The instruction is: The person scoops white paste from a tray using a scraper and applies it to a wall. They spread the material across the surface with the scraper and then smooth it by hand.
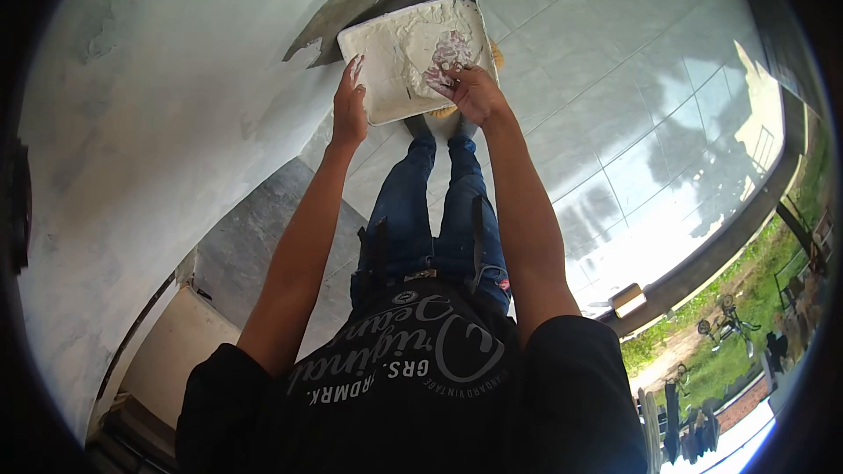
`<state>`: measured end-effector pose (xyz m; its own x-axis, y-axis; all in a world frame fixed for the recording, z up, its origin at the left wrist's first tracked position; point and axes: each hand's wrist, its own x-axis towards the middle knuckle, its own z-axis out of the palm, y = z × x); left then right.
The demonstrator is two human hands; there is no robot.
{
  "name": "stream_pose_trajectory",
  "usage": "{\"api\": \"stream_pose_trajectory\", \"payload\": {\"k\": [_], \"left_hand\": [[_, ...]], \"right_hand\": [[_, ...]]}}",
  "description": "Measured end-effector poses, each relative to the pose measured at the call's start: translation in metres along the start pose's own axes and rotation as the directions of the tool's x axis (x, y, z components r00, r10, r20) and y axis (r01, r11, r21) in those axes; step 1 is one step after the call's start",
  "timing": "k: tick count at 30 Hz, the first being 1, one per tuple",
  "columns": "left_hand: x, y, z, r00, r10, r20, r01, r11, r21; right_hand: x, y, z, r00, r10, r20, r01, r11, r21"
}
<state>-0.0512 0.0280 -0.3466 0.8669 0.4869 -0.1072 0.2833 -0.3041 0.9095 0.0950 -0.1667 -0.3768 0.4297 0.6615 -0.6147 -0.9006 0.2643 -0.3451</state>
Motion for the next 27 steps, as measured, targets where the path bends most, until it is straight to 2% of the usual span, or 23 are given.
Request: {"api": "stream_pose_trajectory", "payload": {"k": [7,10,17,21,23,27], "left_hand": [[-0.035,0.063,-0.044,0.979,0.108,-0.171,-0.112,0.994,-0.011],[-0.052,0.094,-0.063,0.963,0.148,-0.224,-0.183,0.972,-0.147],[-0.069,0.135,-0.127,0.891,0.324,-0.319,-0.382,0.914,-0.140],[-0.086,0.153,-0.176,0.832,0.466,-0.301,-0.506,0.860,-0.068],[-0.096,0.165,-0.202,0.799,0.513,-0.315,-0.559,0.827,-0.070],[-0.112,0.190,-0.252,0.742,0.605,-0.289,-0.636,0.772,-0.017]], "right_hand": [[-0.051,-0.028,0.071,0.982,-0.002,0.189,0.017,0.997,-0.078],[-0.070,-0.031,0.095,0.960,-0.034,0.279,0.043,0.999,-0.024],[-0.114,-0.011,0.157,0.903,-0.214,0.373,0.237,0.971,-0.015],[-0.127,0.020,0.192,0.822,-0.277,0.497,0.270,0.959,0.087],[-0.137,0.043,0.220,0.820,-0.389,0.420,0.334,0.921,0.199],[-0.153,0.080,0.266,0.739,-0.443,0.507,0.343,0.896,0.282]]}}
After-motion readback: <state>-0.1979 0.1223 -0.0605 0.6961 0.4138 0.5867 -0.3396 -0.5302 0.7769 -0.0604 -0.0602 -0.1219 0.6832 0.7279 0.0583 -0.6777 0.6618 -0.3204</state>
